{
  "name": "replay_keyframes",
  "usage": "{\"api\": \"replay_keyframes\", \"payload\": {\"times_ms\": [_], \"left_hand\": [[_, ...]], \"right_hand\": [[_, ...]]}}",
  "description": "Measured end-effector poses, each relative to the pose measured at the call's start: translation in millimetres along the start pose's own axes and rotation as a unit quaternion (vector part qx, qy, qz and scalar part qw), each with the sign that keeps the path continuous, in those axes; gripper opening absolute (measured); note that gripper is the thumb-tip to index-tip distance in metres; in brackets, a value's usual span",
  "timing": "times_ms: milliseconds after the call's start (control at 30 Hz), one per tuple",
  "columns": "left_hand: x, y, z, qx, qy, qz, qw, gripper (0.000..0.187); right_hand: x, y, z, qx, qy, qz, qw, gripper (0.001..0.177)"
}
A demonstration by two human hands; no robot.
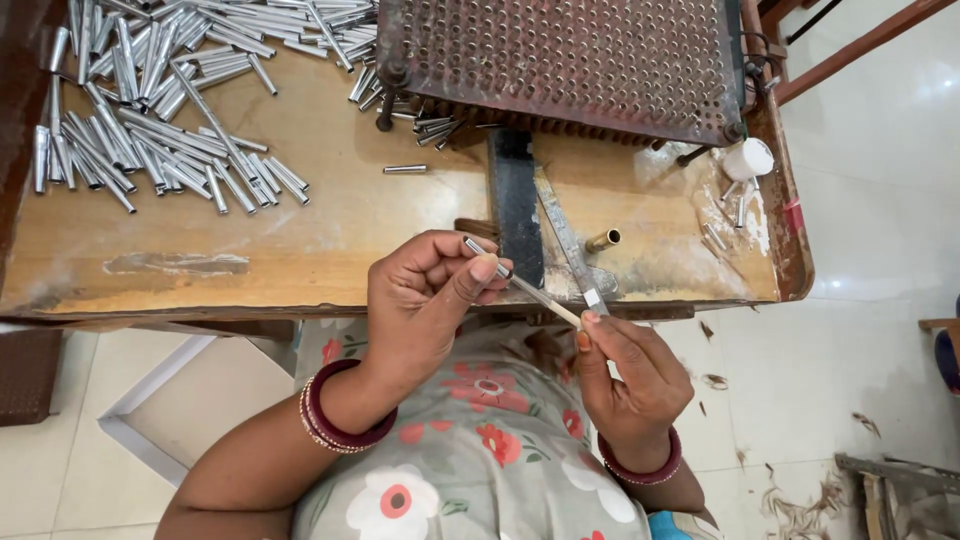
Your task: Inserting small metal tubes into a perforated template plate and applying a brush at a manufacturing workstation.
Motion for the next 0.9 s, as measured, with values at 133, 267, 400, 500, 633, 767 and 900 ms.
{"api": "replay_keyframes", "payload": {"times_ms": [133, 267, 400, 500, 633, 767, 900], "left_hand": [[-2, 1, 3, -0.004, 0.006, 0.01, 1.0, 0.015], [-4, 7, 2, -0.009, 0.011, 0.036, 0.999, 0.013], [-6, 5, -1, 0.003, 0.028, 0.049, 0.998, 0.012], [-4, 6, -6, 0.006, 0.048, 0.056, 0.997, 0.011], [3, 27, -10, -0.038, 0.058, 0.093, 0.993, 0.012], [14, 49, -12, -0.095, 0.12, 0.192, 0.969, 0.015], [22, 55, -17, -0.098, 0.157, 0.245, 0.952, 0.018]], "right_hand": [[2, 3, 1, -0.003, -0.002, -0.01, 1.0, 0.022], [7, 5, -1, -0.003, -0.005, 0.002, 1.0, 0.022], [37, 3, -1, -0.01, 0.002, 0.016, 1.0, 0.019], [73, 0, 4, -0.003, 0.087, -0.026, 0.996, 0.016], [58, 5, 11, 0.003, 0.078, 0.032, 0.996, 0.024], [31, 23, 3, -0.019, 0.028, 0.247, 0.968, 0.04], [36, 31, -7, -0.022, 0.037, 0.237, 0.971, 0.029]]}}
Point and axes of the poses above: each hand's wrist, its own z-axis towards the middle knuckle, its own y-axis out of the palm, x = y × z, the point moved 6 cm from there along z, towards the middle knuckle, and after that the axes turned 6 degrees about -y, right-handed, at the moved point
